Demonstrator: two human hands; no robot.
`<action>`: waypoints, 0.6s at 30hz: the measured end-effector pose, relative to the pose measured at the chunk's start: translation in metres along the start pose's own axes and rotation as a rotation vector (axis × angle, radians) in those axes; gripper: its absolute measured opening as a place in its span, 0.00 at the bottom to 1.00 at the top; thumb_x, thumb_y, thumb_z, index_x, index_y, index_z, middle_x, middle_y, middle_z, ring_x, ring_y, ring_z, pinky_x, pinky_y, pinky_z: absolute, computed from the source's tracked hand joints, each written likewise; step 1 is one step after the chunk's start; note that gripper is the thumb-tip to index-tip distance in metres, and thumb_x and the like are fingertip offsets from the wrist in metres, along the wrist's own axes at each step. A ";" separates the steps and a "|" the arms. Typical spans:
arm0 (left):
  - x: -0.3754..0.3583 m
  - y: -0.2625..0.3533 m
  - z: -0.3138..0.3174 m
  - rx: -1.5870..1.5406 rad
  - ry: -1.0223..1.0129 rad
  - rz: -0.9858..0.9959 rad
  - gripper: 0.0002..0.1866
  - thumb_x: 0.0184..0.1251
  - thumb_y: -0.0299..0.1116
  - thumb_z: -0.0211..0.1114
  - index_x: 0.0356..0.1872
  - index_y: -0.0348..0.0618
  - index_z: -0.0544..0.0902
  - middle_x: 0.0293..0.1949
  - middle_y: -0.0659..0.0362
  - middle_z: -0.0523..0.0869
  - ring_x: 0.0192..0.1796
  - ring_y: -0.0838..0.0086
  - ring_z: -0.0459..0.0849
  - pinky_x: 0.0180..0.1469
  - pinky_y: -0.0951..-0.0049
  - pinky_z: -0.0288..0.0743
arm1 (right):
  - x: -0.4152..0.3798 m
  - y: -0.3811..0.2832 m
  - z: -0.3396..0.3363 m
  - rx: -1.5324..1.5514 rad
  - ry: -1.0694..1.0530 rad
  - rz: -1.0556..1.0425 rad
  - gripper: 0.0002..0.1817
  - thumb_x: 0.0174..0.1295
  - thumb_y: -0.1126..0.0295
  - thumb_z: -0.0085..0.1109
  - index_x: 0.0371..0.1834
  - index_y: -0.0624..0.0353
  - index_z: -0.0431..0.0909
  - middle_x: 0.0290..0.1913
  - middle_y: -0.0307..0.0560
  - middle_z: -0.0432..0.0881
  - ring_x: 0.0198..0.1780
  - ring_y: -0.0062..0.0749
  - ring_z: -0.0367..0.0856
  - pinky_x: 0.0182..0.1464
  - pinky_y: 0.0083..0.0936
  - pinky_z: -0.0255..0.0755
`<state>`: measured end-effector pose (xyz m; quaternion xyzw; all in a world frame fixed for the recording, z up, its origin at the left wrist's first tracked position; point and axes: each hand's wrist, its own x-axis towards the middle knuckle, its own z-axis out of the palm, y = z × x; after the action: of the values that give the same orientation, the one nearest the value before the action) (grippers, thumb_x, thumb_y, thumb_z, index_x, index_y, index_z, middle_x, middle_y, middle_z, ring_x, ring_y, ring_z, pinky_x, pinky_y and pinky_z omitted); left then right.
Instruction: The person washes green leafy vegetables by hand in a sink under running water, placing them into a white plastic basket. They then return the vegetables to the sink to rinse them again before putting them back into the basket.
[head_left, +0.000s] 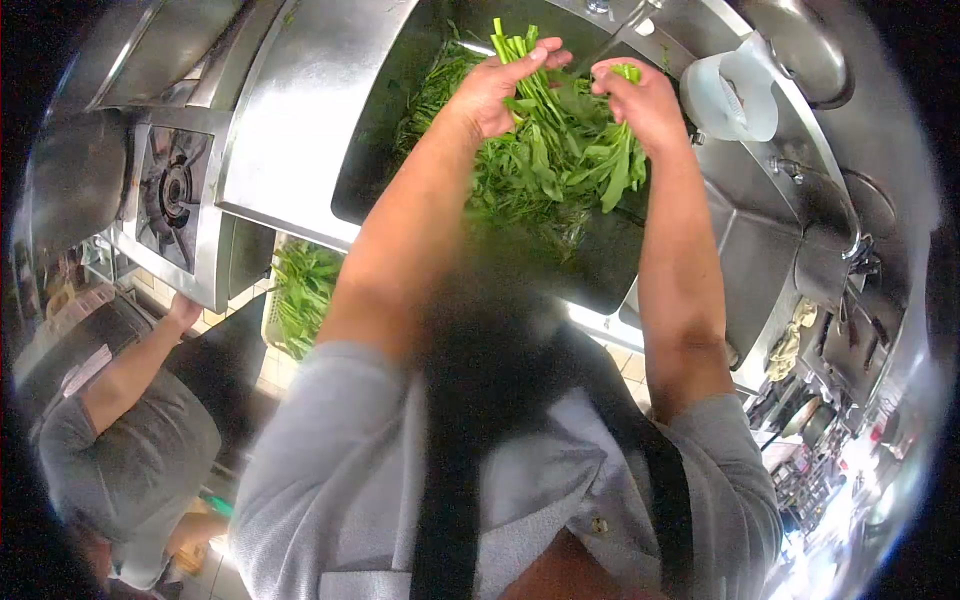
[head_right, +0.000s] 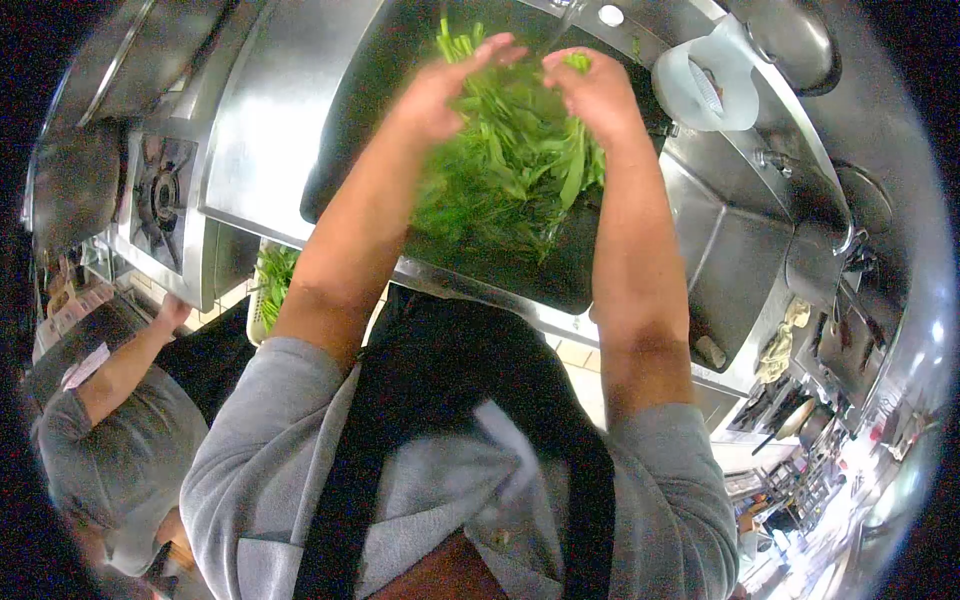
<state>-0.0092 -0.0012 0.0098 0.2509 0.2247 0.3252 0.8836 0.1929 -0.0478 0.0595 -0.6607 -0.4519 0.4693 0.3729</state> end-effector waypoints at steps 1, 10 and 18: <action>-0.001 0.001 0.001 0.046 0.032 0.026 0.25 0.70 0.44 0.63 0.65 0.45 0.74 0.63 0.56 0.78 0.60 0.62 0.77 0.61 0.57 0.75 | 0.001 -0.003 -0.003 -0.016 0.025 -0.008 0.13 0.57 0.60 0.66 0.40 0.57 0.85 0.27 0.36 0.82 0.21 0.18 0.71 0.25 0.20 0.66; 0.006 -0.007 0.018 0.117 0.047 0.019 0.25 0.71 0.51 0.60 0.60 0.43 0.77 0.53 0.56 0.82 0.52 0.69 0.82 0.53 0.62 0.78 | -0.001 -0.004 0.029 -0.425 -0.028 -0.241 0.21 0.56 0.54 0.68 0.46 0.57 0.84 0.30 0.45 0.86 0.28 0.31 0.82 0.38 0.29 0.76; 0.000 -0.003 0.012 0.205 0.130 0.055 0.18 0.71 0.44 0.62 0.51 0.40 0.82 0.40 0.58 0.87 0.40 0.73 0.86 0.40 0.66 0.83 | -0.001 -0.013 0.010 -0.151 0.142 -0.013 0.19 0.61 0.55 0.66 0.42 0.62 0.85 0.30 0.36 0.84 0.25 0.16 0.74 0.28 0.20 0.70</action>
<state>-0.0010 -0.0064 0.0173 0.3243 0.3068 0.3404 0.8275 0.1798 -0.0444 0.0689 -0.7156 -0.4628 0.3836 0.3559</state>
